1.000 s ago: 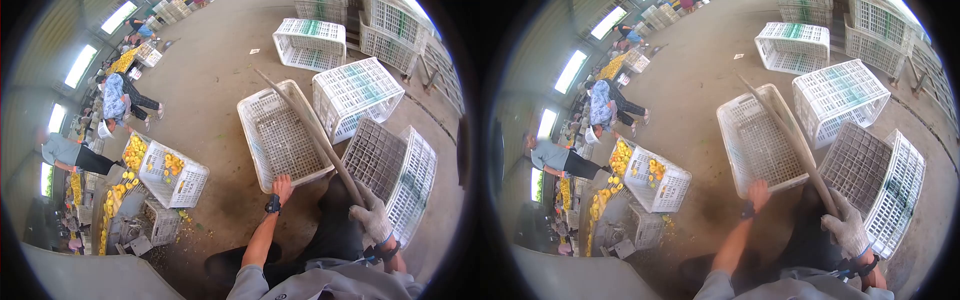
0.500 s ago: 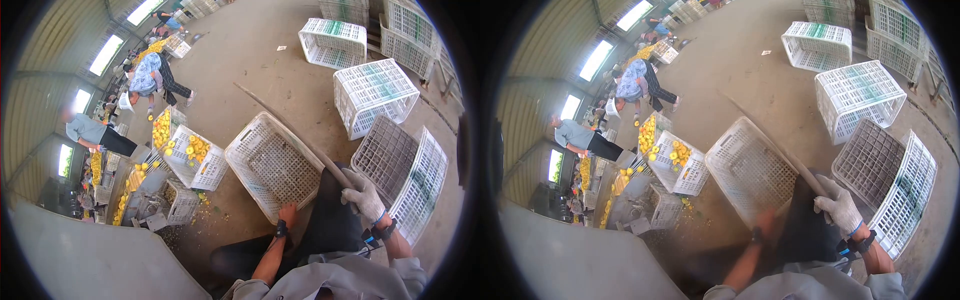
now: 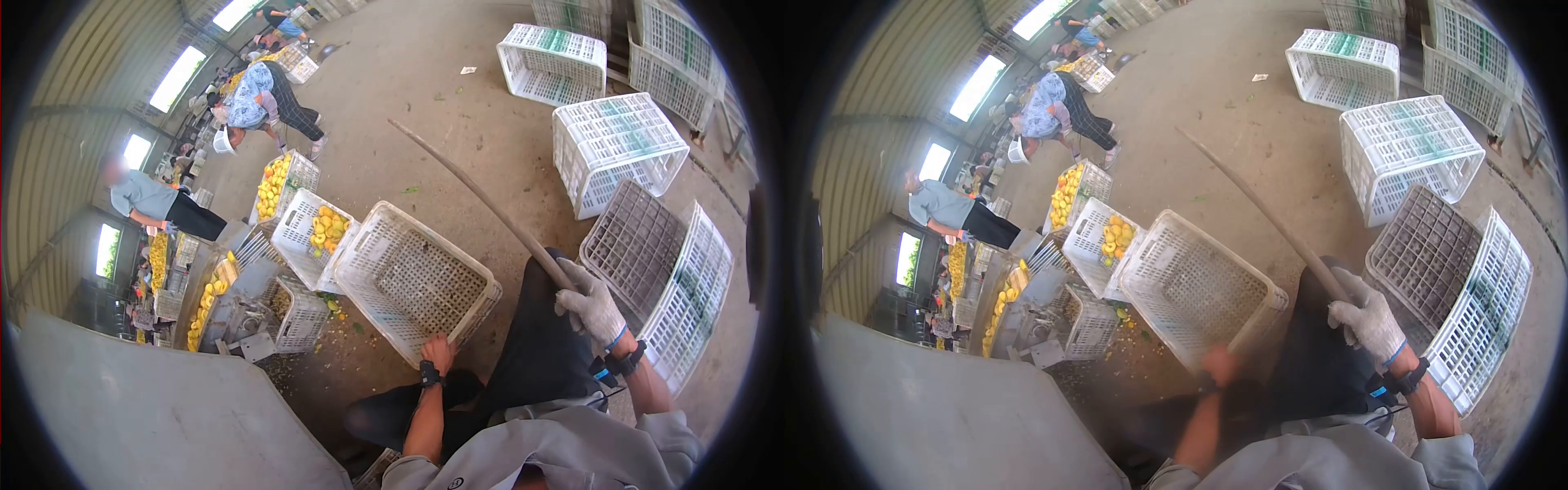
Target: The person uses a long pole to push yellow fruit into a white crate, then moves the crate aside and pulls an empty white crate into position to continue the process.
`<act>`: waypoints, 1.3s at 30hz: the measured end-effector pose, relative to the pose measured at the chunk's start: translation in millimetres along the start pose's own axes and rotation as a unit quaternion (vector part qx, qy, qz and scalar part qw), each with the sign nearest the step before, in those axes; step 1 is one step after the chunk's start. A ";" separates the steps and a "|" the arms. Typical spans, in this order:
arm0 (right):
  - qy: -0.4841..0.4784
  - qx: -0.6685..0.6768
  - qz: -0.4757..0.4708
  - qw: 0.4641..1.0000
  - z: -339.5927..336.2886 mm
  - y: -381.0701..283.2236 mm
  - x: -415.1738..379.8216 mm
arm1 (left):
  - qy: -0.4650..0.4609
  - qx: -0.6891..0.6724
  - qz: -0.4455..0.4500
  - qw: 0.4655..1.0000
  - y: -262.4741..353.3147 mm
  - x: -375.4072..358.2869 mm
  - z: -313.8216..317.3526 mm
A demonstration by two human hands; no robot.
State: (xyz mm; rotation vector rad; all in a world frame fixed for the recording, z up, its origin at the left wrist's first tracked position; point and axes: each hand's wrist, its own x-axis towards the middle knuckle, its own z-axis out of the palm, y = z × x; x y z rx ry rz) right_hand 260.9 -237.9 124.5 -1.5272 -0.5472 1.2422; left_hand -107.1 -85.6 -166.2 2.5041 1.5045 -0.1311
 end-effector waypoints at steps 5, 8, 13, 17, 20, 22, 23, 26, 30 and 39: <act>0.001 -0.023 -0.005 1.000 -0.4 -3.1 -0.5 | 0.039 0.048 -0.068 0.996 -26.0 1.5 -15.4; -0.001 -0.041 -0.014 0.999 0.8 -7.5 0.1 | 0.049 0.068 -0.060 0.995 -33.9 4.5 -8.9; -0.011 -0.041 -0.009 0.999 -0.8 -11.5 -1.7 | 0.054 0.067 -0.077 0.993 -28.2 2.3 -14.3; -0.036 -0.034 -0.016 0.999 -4.3 -12.2 -0.8 | -0.007 0.041 -0.128 0.991 -18.5 6.5 -27.1; -0.047 -0.034 -0.017 0.998 -7.0 -6.1 1.5 | 0.049 0.038 -0.113 0.992 -9.1 10.4 -29.7; -0.061 -0.037 -0.017 0.997 -9.8 -4.4 3.8 | 0.105 0.027 -0.088 0.990 -4.5 18.5 -38.8; -0.062 -0.038 -0.016 0.997 -10.5 -4.9 3.9 | 0.111 0.003 -0.091 0.990 -2.0 25.1 -46.2; -0.065 -0.032 -0.009 0.997 -10.8 -10.3 1.7 | 0.129 -0.052 -0.084 0.987 -2.4 46.4 -86.7; -0.073 -0.046 -0.002 0.996 -17.4 -5.1 6.2 | 0.096 -0.088 -0.043 0.991 -20.8 66.2 -156.4; -0.050 -0.114 -0.025 0.992 -13.4 -15.1 9.3 | 0.000 -0.019 0.057 0.998 -28.6 72.6 -172.7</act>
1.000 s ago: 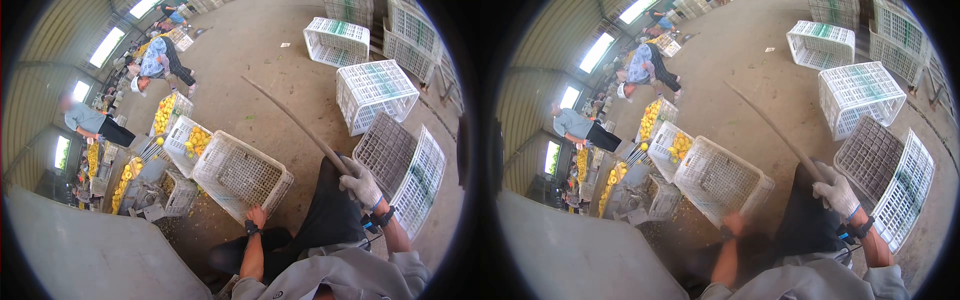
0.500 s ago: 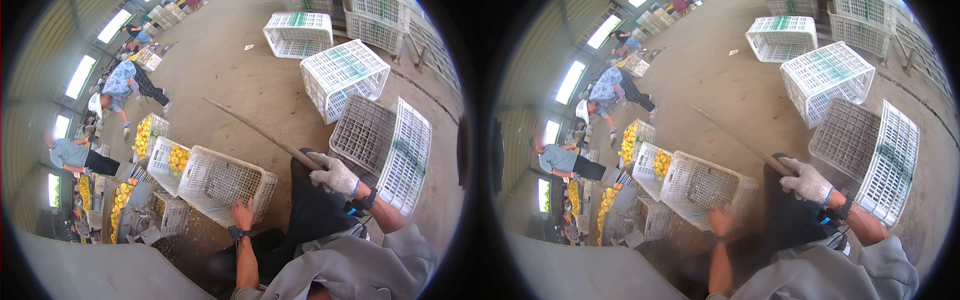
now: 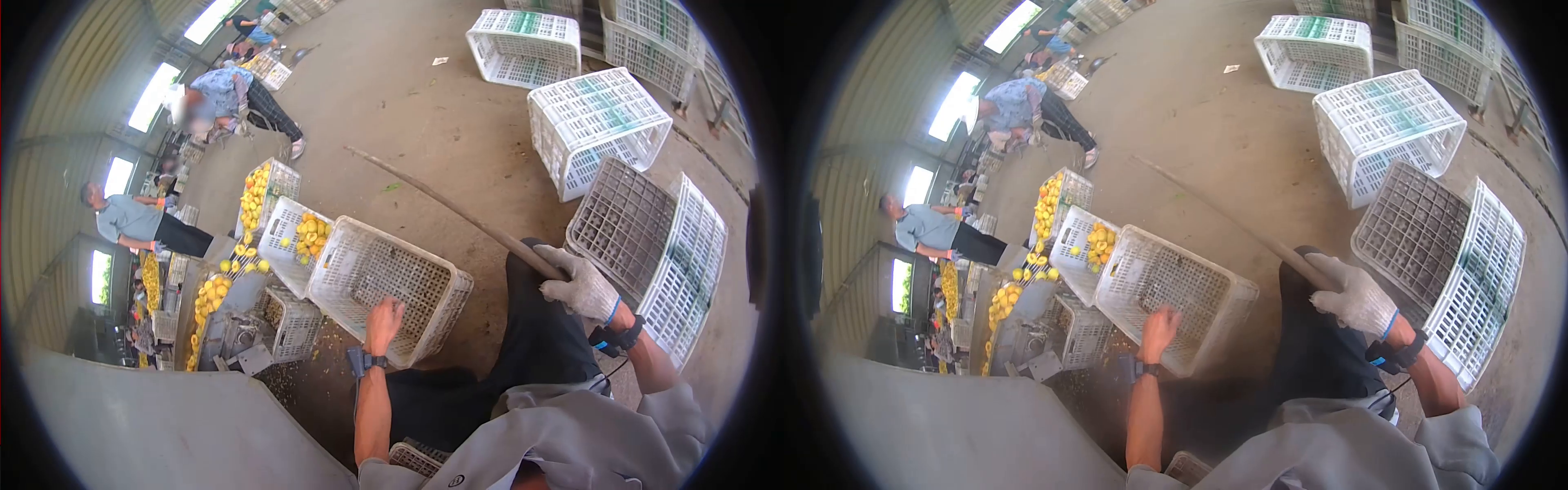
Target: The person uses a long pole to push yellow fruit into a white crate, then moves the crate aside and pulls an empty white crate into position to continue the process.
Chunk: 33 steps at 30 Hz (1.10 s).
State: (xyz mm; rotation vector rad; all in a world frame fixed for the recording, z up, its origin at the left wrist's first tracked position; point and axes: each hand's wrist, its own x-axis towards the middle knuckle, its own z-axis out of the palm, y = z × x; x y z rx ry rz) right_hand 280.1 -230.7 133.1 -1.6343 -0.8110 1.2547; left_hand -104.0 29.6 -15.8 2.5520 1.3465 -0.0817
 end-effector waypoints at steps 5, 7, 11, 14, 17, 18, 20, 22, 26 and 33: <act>0.035 -0.070 -0.085 0.993 1.1 30.9 10.4 | 0.027 -0.007 0.059 0.998 35.2 14.3 27.6; 0.044 -0.081 -0.123 0.988 2.1 40.7 12.6 | 0.061 -0.035 0.089 0.994 41.9 16.6 31.0; 0.007 -0.051 -0.027 0.998 -13.1 7.7 -10.5 | 0.046 -0.040 0.066 0.996 39.5 22.0 27.3; -0.002 -0.098 -0.012 0.995 -44.1 10.8 -33.6 | 0.090 -0.035 0.073 0.993 37.3 20.7 31.3; 0.007 -0.136 0.023 0.990 -71.8 5.9 -63.3 | 0.108 -0.029 0.057 0.992 38.4 24.5 29.8; 0.014 -0.131 0.021 0.991 -80.4 11.4 -75.0 | 0.106 -0.033 0.041 0.993 43.2 23.8 26.3; 0.029 -0.107 0.040 0.993 -93.9 21.7 -96.4 | 0.126 -0.050 0.030 0.990 52.2 23.7 23.5; -0.010 -0.150 0.123 0.981 -102.8 4.9 -114.2 | 0.174 -0.072 0.035 0.981 59.1 25.0 24.9; -0.022 -0.188 0.082 0.979 -132.0 26.0 -141.5 | 0.149 -0.131 0.044 0.979 67.3 27.4 43.1; -0.044 -0.129 0.101 0.985 -173.3 6.4 -201.8 | -0.011 -0.201 0.070 0.977 86.9 23.5 55.9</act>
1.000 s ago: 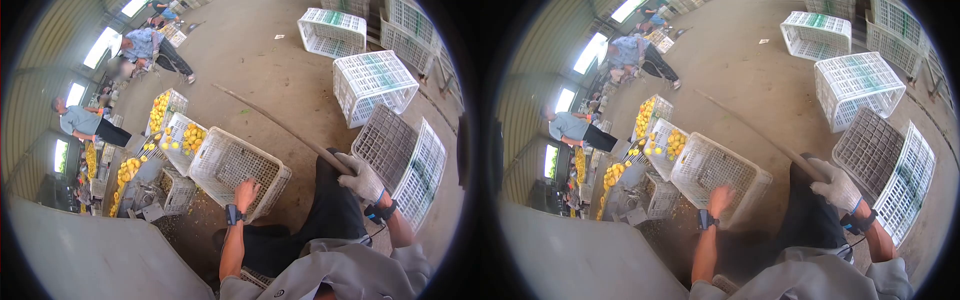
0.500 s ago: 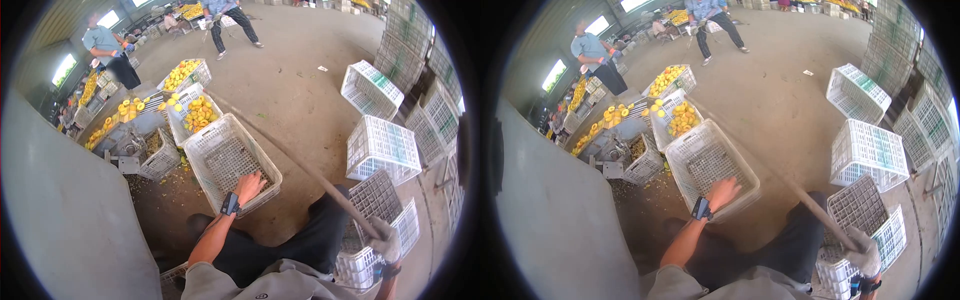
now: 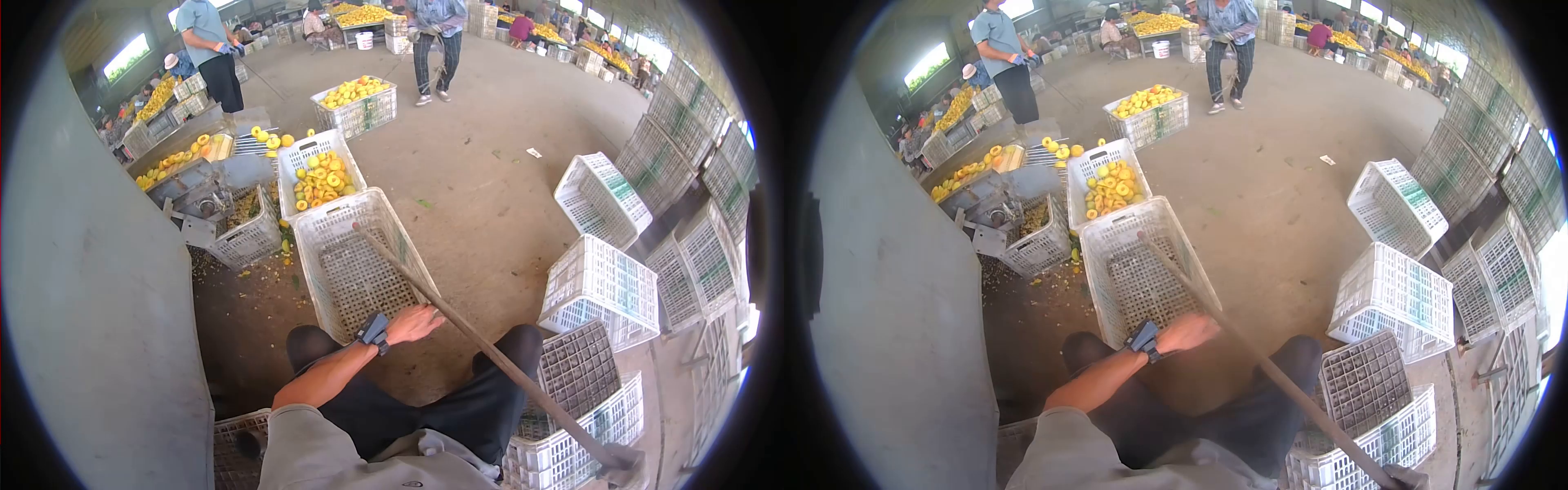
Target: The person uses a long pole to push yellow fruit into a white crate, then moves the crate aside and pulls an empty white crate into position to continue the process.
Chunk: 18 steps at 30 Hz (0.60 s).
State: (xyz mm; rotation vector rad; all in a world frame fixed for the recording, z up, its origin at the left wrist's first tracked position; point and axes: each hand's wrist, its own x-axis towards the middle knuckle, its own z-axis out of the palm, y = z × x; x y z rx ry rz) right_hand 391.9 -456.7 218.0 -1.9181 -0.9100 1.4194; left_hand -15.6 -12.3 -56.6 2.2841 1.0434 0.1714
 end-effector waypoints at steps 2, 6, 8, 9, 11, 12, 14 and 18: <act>-0.001 -0.011 -0.048 0.999 7.5 7.1 1.8 | 0.027 -0.032 0.043 0.998 -21.9 1.7 39.7; 0.001 0.003 0.041 0.999 75.3 -29.0 34.4 | -0.047 -0.037 0.006 0.998 -33.1 -5.3 39.6; -0.015 -0.011 0.060 0.998 139.4 -58.7 58.3 | -0.125 -0.020 -0.044 0.991 -27.2 -11.7 24.0; -0.025 -0.023 0.062 0.997 162.9 -69.8 66.6 | -0.080 -0.023 -0.017 0.996 -42.1 -11.9 39.2; -0.014 0.003 0.062 0.998 164.9 -45.3 78.8 | 0.012 -0.032 0.035 0.999 -82.0 -14.0 92.4; -0.003 0.024 0.065 0.998 166.9 -35.8 78.1 | -0.006 -0.032 0.020 0.999 -79.6 -19.7 90.2; 0.009 0.026 0.048 0.998 174.3 -40.0 76.1 | -0.033 -0.032 -0.004 0.999 -62.2 -21.9 74.2; 0.025 0.049 0.043 0.998 203.8 -22.1 72.0 | -0.165 0.018 -0.062 0.984 -42.5 -22.5 46.8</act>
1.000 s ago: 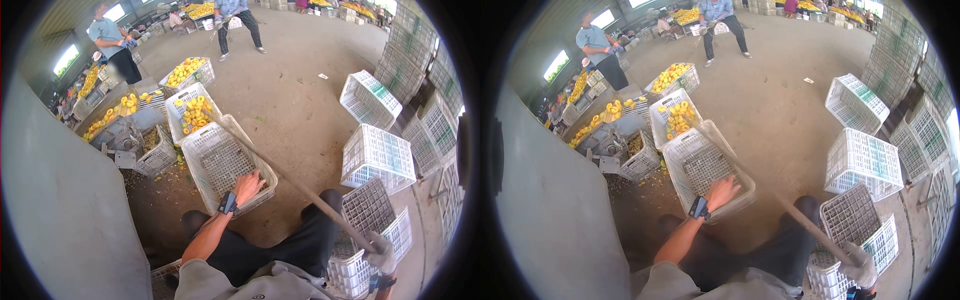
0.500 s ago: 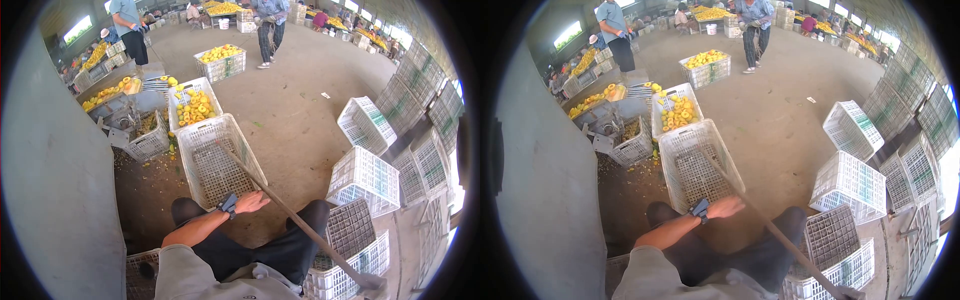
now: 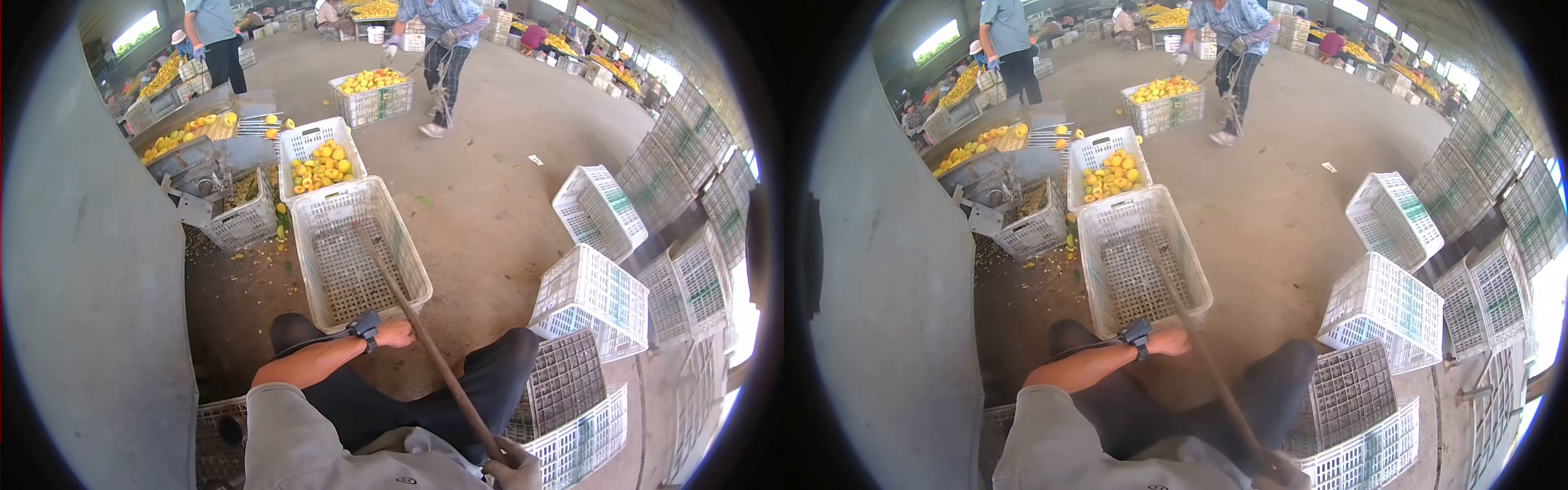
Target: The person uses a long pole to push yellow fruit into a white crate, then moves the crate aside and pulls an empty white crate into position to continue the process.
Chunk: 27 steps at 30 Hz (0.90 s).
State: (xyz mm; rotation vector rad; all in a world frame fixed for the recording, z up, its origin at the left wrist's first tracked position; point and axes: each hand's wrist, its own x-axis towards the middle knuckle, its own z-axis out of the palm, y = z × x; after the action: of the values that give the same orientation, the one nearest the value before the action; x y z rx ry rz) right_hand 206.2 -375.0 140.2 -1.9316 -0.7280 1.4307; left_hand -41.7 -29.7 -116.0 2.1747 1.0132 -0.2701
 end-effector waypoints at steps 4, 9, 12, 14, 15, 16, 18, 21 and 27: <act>-0.036 -0.065 0.050 0.996 3.8 -40.4 -1.5 | 0.070 -0.056 -0.022 0.996 7.0 -9.9 -1.1; -0.008 -0.214 -0.100 0.972 -23.7 -53.8 23.8 | 0.118 -0.017 0.022 0.993 -5.2 17.3 -3.5; 0.033 -0.298 -0.185 0.936 -38.5 -47.1 39.4 | 0.192 0.044 0.027 0.980 5.8 14.0 -13.5; 0.032 -0.328 -0.163 0.930 -41.7 -41.1 48.1 | 0.268 0.079 0.051 0.959 5.9 15.1 -16.6; 0.033 -0.342 -0.152 0.927 -41.4 -40.3 50.3 | 0.306 0.098 0.063 0.945 4.9 17.5 -19.3; 0.035 -0.357 -0.134 0.924 -38.5 -43.7 49.5 | 0.306 0.099 0.051 0.946 8.6 15.3 -25.6; 0.039 -0.386 -0.098 0.916 -31.8 -51.5 46.2 | 0.290 0.091 0.037 0.952 15.6 7.0 -33.9; 0.033 -0.340 -0.137 0.930 -31.3 -40.0 48.9 | 0.293 0.102 0.045 0.950 10.6 2.7 -30.7; 0.034 -0.361 -0.115 0.925 -33.3 -37.0 53.3 | 0.307 0.142 0.084 0.937 -15.7 -1.0 2.0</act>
State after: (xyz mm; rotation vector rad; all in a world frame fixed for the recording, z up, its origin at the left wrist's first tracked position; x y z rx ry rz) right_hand 249.7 -316.5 142.3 -2.2994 -1.5538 1.0110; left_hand -53.7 -24.8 -125.1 2.6701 1.1553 0.3969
